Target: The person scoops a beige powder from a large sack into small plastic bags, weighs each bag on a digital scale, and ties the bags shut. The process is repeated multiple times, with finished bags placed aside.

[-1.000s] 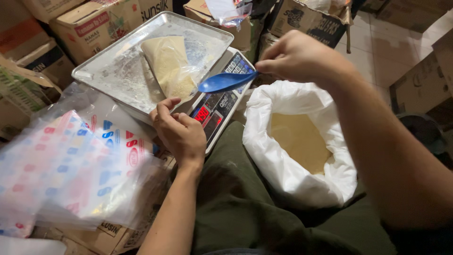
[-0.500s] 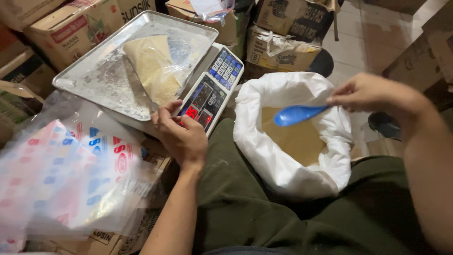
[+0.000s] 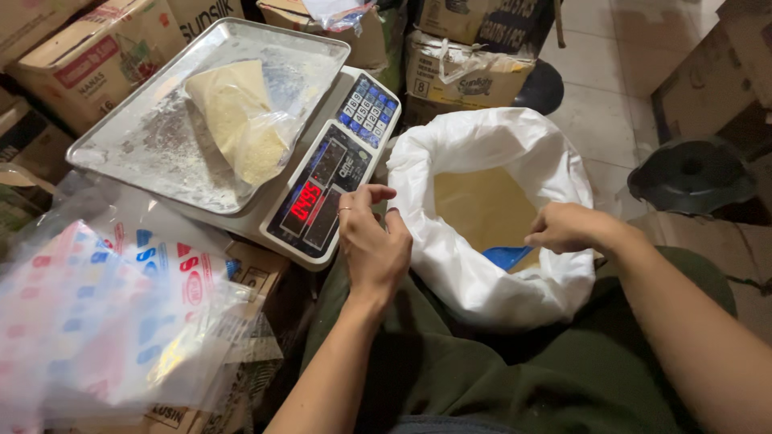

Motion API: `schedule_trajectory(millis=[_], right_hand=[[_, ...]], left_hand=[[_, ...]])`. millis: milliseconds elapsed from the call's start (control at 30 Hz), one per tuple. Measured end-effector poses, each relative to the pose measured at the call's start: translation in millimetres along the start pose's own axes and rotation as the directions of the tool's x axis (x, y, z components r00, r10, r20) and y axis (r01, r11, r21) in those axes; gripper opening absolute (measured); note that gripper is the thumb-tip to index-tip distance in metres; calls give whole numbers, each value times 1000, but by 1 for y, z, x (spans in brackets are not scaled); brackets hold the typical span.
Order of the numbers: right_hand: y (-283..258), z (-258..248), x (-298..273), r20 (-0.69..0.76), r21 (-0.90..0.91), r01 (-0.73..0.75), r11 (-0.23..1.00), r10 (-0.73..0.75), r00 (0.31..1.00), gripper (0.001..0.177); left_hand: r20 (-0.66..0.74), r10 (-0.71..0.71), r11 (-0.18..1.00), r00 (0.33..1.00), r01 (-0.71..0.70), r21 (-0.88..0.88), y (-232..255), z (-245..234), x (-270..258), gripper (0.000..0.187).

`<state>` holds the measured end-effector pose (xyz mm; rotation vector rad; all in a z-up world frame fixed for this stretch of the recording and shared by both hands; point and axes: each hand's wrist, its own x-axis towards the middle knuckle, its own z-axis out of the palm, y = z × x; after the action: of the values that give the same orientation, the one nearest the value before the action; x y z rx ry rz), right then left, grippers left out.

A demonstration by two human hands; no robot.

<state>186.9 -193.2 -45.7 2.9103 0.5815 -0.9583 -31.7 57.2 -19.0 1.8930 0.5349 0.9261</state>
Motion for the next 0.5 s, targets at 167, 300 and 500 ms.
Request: schedule_trajectory(millis=[167, 300, 500], right_hand=[[-7, 6, -6, -55, -147, 9, 989, -17, 998, 37], [-13, 9, -6, -44, -199, 30, 979, -40, 998, 36], [-22, 9, -12, -71, -213, -35, 976, 20, 997, 36]], left_hand=[[37, -6, 1000, 999, 6, 9, 2, 6, -2, 24], [64, -54, 999, 997, 54, -2, 3, 7, -3, 24], [72, -20, 1000, 997, 20, 11, 2, 8, -5, 23]])
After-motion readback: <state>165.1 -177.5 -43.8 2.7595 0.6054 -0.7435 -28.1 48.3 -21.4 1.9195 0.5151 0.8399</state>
